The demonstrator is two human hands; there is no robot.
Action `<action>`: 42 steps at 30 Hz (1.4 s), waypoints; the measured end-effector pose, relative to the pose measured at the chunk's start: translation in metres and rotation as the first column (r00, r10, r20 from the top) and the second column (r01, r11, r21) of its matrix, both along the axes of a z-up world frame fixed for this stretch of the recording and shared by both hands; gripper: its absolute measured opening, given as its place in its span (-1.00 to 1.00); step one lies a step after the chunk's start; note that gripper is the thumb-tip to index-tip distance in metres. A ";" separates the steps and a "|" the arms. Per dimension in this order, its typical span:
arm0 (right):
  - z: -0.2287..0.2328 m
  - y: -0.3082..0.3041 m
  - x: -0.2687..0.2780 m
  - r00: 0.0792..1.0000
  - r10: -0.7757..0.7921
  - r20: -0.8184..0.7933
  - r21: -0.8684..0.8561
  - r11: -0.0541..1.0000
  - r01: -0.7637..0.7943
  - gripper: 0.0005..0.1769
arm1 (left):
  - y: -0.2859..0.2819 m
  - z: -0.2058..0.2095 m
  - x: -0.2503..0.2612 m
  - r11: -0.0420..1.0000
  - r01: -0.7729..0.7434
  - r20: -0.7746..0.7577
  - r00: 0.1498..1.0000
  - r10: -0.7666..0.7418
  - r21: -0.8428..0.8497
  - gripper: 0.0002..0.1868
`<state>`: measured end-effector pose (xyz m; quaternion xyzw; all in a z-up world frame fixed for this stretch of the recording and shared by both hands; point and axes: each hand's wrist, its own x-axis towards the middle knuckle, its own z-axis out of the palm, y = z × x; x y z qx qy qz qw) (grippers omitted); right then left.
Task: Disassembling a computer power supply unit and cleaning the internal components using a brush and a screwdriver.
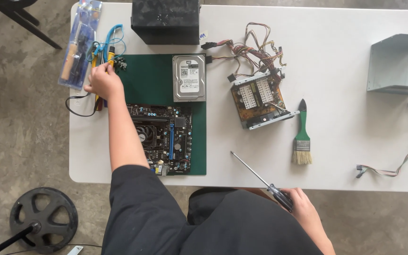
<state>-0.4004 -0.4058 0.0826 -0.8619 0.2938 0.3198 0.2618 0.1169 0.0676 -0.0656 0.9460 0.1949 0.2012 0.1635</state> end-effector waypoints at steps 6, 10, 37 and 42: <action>0.028 -0.001 0.023 0.992 -0.031 -0.125 0.088 0.995 0.042 -0.66 | -0.053 0.021 -0.083 0.959 0.251 0.223 0.935 -0.276 0.135 -0.81; -0.001 -0.017 0.005 0.993 -0.027 -0.116 0.048 0.998 0.032 -0.65 | -0.146 0.041 -0.166 0.886 0.462 0.191 0.867 -0.461 0.045 -0.80; -0.077 -0.069 -0.022 0.920 -0.292 0.260 0.158 0.953 0.258 -0.46 | -0.395 0.013 -0.211 0.348 0.740 -0.405 0.111 -0.908 -0.575 -0.40; -0.086 -0.073 -0.013 0.918 -0.286 0.274 0.194 0.952 0.239 -0.47 | -0.392 0.027 -0.211 0.343 0.711 -0.428 0.066 -0.902 -0.614 -0.43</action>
